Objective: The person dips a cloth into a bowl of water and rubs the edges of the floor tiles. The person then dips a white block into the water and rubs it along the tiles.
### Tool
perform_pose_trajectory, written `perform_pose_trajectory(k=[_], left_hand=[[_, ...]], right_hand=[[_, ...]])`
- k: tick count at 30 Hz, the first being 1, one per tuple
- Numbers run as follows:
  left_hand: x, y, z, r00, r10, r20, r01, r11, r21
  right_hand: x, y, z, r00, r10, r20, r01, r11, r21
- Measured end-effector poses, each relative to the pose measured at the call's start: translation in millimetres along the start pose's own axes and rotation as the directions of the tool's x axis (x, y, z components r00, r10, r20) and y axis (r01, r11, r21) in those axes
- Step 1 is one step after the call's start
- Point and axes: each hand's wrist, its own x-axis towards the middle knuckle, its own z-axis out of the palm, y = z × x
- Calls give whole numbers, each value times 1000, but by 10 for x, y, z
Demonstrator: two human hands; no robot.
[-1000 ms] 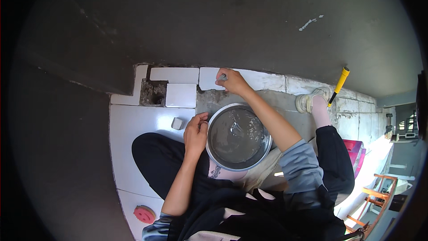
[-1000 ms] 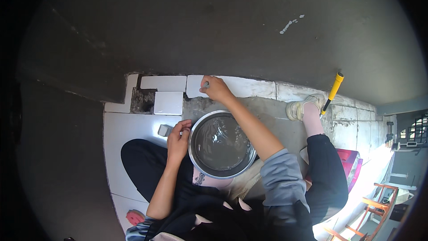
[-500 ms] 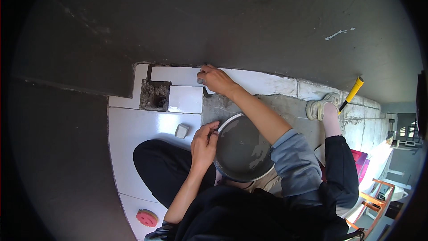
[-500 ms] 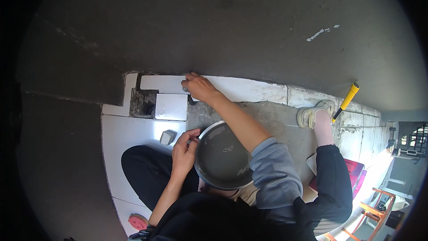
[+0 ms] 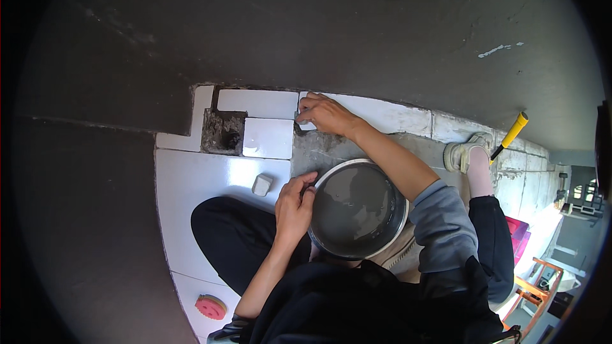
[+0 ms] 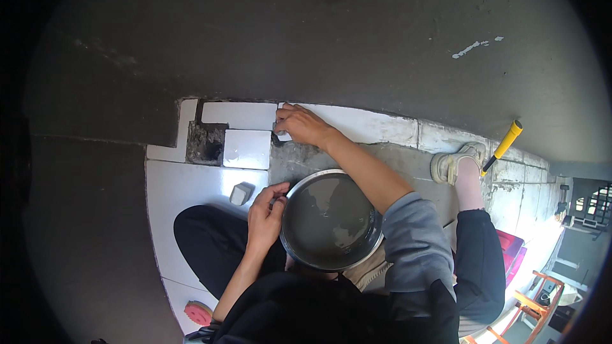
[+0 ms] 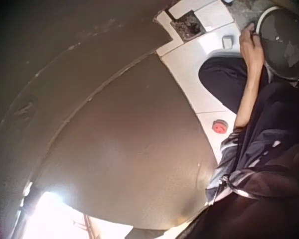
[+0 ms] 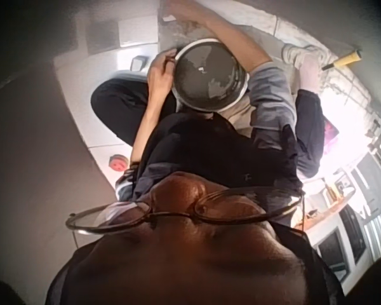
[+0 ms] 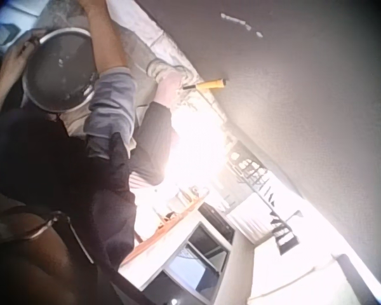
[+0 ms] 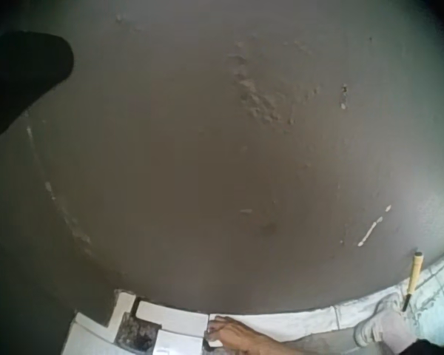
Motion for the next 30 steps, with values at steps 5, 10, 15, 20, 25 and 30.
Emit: perform_pose_trajectory(k=[5,10,15,20,25,30], left_hand=[[-1,10,3,1000,3,4,-3,1000,0],[1,40,-2,1000,-11,21,10,1000,24],[12,-12,1,1000,-3,5,2,1000,22],[5,-3,-4,1000,-4,11,4,1000,19],[6,-9,6,1000,-5,8,4,1000,17],[5,21,6,1000,-12,9,12,999,30]], right_hand=[[-80,-20,-79,996,-11,84,6,999,51],[-57,-33,-125,984,11,177,-24,997,69],[-30,4,-249,961,-25,274,28,1000,-7],[-175,60,-287,972,14,232,-12,1000,-11],[-345,103,-286,980,68,189,-68,998,-8],[-433,143,-265,985,90,149,-100,993,56]])
